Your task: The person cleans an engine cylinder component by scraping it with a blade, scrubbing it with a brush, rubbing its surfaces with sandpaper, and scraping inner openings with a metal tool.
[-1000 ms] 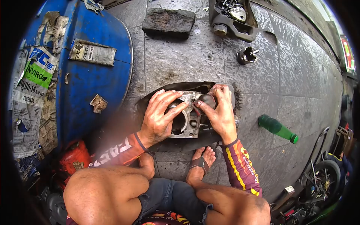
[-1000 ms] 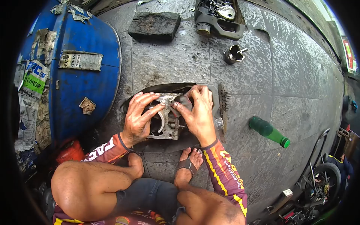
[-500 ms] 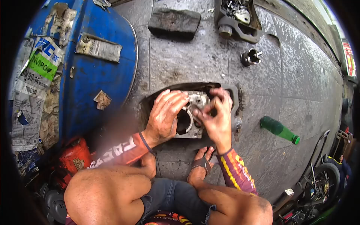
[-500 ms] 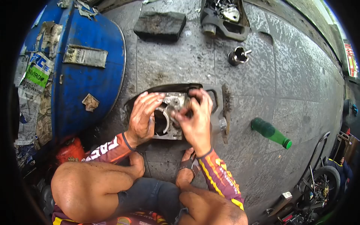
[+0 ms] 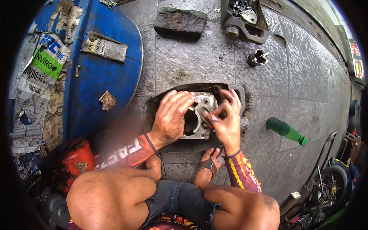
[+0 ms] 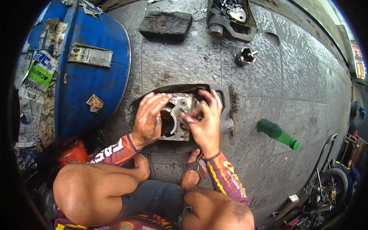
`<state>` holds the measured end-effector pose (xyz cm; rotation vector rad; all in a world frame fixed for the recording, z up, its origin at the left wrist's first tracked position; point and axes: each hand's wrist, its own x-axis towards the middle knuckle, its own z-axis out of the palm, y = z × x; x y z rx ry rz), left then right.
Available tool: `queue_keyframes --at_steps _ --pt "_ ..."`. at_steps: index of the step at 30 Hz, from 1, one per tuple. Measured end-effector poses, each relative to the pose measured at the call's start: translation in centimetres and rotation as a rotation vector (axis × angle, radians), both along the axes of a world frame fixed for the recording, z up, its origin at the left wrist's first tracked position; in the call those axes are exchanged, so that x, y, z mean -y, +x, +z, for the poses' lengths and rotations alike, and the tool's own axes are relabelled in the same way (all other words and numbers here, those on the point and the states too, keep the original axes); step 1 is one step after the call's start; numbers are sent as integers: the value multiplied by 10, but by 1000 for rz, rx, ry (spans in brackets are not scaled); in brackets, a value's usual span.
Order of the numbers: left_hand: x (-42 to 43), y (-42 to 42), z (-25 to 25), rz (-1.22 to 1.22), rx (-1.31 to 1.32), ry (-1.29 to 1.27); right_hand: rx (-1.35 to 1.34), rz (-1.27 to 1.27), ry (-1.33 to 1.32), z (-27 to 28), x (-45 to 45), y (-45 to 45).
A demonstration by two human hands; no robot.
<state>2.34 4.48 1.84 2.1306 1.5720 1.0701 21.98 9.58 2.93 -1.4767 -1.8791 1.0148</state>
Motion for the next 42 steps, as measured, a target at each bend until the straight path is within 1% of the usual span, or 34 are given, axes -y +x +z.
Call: queue_keyframes --at_steps 2,6,10,12,13,14,16,17,18,20,21,22,24,25,28,30,31,32,33,35,36,38,39,40,42 --pt "-1 1 0 -27 52 -8 -28 -39 -12 0 2 -1" --pt "-2 -1 -4 -41 64 14 -46 1 68 -10 -17 -23" --pt "-1 -1 0 -33 65 3 9 14 114 -14 -8 -5" --pt "1 -2 -7 -52 87 -16 -95 -40 52 -23 -11 -1" --pt "0 -3 -6 -53 68 4 42 16 123 -17 -17 -8" --pt "-1 -2 -4 -58 57 14 33 83 146 -24 -24 -15" --pt "-2 -4 -8 -71 80 -1 55 85 131 -16 -31 -28" --pt "-1 -3 -7 -41 46 -5 13 84 113 -20 -29 -24" --pt "5 -3 -6 -13 14 -20 36 103 128 -20 -25 -19" --pt "9 0 -9 161 -28 12 39 83 52 -19 -20 -6" --pt "7 1 -7 180 -37 -4 139 90 98 -14 -19 0" --pt "9 3 -6 204 -43 -29 128 90 63 -13 -18 1" --pt "13 -1 -14 107 74 -81 107 116 105 -15 -25 -9" --pt "13 -2 -14 97 40 -68 103 130 151 -15 -31 -18" --pt "10 -2 -11 91 53 -68 101 141 140 -14 -40 -32" --pt "11 -3 -11 86 71 -67 110 163 115 -18 -35 -17" --pt "11 -2 -12 92 74 -62 138 175 56 -13 -35 -11" --pt "10 -1 -11 89 87 -57 130 196 17 -12 -38 -9" --pt "9 -2 -10 91 100 -53 51 224 -24 -12 -42 -15" --pt "12 -2 -13 71 101 -65 127 368 139 -12 -59 -29" --pt "13 -1 -15 66 104 -60 138 436 146 -11 -66 -41" --pt "12 -1 -16 97 99 -20 121 498 125 -12 -72 -42" --pt "12 -1 -16 107 98 -12 162 517 69 -12 -71 -33" --pt "13 -1 -16 138 55 -11 161 512 47 -11 -72 -22" --pt "15 1 -24 125 202 -47 216 563 62 -12 -76 -22"
